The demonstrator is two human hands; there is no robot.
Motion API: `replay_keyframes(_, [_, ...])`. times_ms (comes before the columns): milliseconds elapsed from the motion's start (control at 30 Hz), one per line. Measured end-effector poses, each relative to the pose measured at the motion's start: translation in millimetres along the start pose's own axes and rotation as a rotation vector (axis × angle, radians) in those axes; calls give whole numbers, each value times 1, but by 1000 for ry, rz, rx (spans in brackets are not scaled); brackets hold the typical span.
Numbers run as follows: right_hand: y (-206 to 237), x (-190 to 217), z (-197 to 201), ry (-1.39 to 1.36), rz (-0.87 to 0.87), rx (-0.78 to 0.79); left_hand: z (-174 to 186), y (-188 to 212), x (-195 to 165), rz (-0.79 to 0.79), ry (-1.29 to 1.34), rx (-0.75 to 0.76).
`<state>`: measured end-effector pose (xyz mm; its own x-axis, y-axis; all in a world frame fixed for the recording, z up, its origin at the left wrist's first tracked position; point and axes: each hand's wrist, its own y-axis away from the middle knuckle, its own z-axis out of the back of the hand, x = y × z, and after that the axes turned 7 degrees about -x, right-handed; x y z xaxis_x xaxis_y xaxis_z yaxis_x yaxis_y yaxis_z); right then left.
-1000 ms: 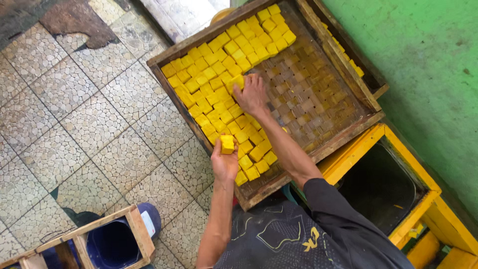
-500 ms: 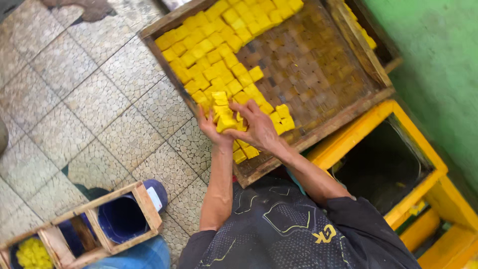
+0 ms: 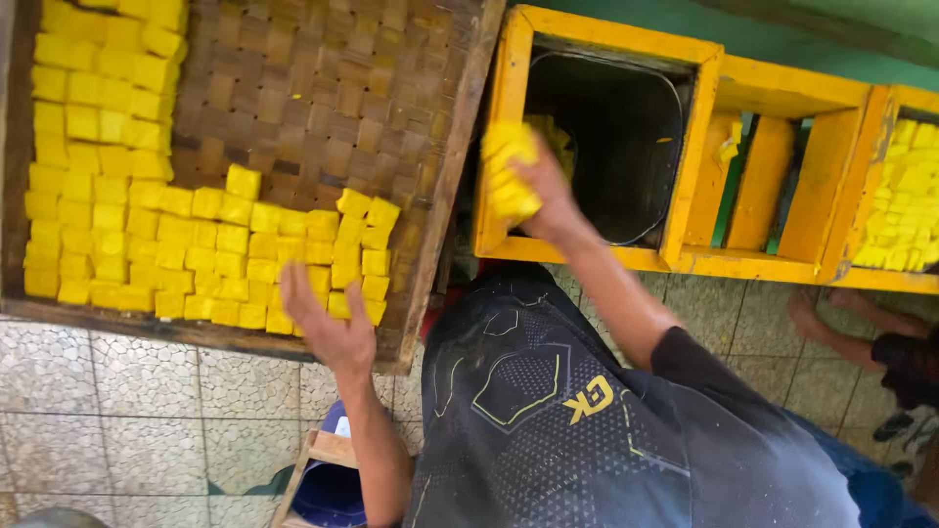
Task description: The person picks up yellow tofu cubes from a woven bamboo tray and places them by hand into a yellow-framed container beside the tray, working around the tray until it is mostly emptied. They occasionally gather several cubes in one hand before dropping them into the container.
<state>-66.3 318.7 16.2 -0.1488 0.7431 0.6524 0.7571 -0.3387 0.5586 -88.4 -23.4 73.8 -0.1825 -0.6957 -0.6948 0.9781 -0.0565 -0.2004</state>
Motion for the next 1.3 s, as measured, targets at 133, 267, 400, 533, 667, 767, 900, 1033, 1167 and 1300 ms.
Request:
replay_keyframes(133, [-80,43,75,503,48,-222,-3,35,19,45,-235,-122])
replay_keyframes(267, [-145,19,115,1104,-142,-169,-25,49,34,66,-385,-124])
replay_keyframes(400, [-185,-10,128,1556,-119,-68,-35,48,41,95,-479,-113])
replay_keyframes(533, [-199,-36,123,1716,-93,-76,-47,43,40,139,-507,-96])
replay_keyframes(667, [-202,-45,116,1778,-98,37,-52,37,35,135,-525,-101])
replay_keyframes(767, [-209,-45,116,1872,-102,144,-53,32,34,124,-530,-109])
replay_keyframes(900, [-216,-27,110,2121,-35,338,-48,31,33,147,-493,-125])
replay_keyframes(1033, [-189,25,86,2114,-180,166,-36,33,30,142,-435,-135])
replay_keyframes(1167, [-99,86,17,1725,454,-335,-31,31,33,134,-306,-187])
replay_keyframes(1300, [-18,34,-89,1134,867,21,-31,27,41,162,-258,-210])
